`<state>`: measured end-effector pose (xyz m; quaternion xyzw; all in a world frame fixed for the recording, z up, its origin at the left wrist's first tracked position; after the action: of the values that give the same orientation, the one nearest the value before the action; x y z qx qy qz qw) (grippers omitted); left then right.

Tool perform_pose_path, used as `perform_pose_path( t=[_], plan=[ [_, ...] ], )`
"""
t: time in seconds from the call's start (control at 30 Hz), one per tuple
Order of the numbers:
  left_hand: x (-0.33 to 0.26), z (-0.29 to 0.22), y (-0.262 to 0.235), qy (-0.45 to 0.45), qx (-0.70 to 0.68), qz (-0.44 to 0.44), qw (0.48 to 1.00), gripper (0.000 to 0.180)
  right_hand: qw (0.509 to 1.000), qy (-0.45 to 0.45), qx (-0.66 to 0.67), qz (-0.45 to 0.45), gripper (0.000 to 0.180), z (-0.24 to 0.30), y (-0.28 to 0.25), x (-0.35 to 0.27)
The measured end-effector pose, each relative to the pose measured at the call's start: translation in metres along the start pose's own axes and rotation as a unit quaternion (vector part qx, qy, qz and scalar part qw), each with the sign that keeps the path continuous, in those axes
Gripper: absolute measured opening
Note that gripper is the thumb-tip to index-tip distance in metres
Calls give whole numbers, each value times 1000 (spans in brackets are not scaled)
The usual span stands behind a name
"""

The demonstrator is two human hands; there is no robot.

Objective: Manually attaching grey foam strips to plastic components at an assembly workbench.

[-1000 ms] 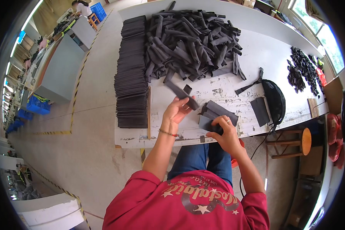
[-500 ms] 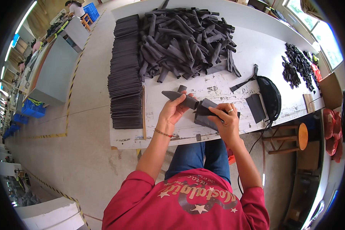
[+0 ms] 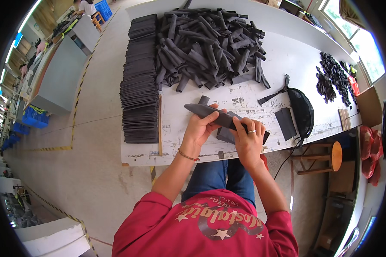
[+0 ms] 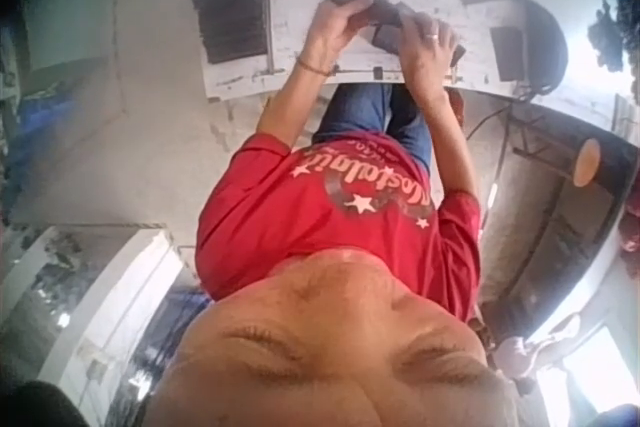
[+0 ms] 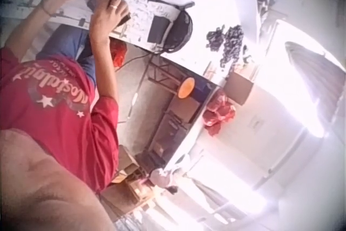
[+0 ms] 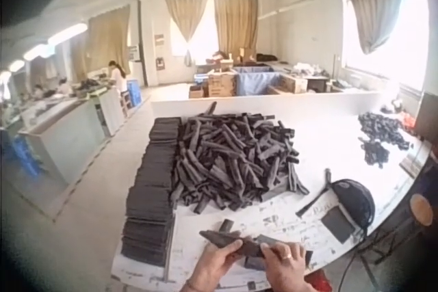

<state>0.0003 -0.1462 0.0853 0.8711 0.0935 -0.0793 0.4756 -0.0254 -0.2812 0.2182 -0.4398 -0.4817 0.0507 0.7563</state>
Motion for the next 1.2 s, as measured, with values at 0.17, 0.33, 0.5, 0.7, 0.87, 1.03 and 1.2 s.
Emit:
perform_pose_path(
  t=[0.17,0.33,0.5,0.7,0.87,1.03,1.2],
  plan=[
    [-12,-19,29,125,4,43,991,36,990,95,97,25,56,-1,18,-3],
    [-7,-12,39,121,-17,124,985,28,981,99,154,67,45,-7,35,-23],
    [-13,10,48,123,-10,125,984,25,979,56,179,82,35,6,39,-10],
    [-11,-12,34,143,12,109,984,26,977,77,162,117,33,-4,32,-18],
    [-13,16,46,111,11,136,984,27,970,27,201,131,35,10,35,-2],
    [-6,17,24,92,-51,99,989,27,970,40,186,150,32,-1,35,-10],
    [-3,5,12,70,-172,6,983,30,965,25,213,151,20,-7,34,-10]
  ],
)
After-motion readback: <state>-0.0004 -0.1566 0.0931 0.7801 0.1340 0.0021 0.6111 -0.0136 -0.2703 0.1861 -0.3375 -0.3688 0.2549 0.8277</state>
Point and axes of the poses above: each hand's wrist, its own x-axis towards the middle knuckle, its own y-axis out of the palm, z = x × y, the point moved 10 cm from there along x, towards the middle knuckle, and after that the axes turned 1 degree about x, right-handed, at the moved point
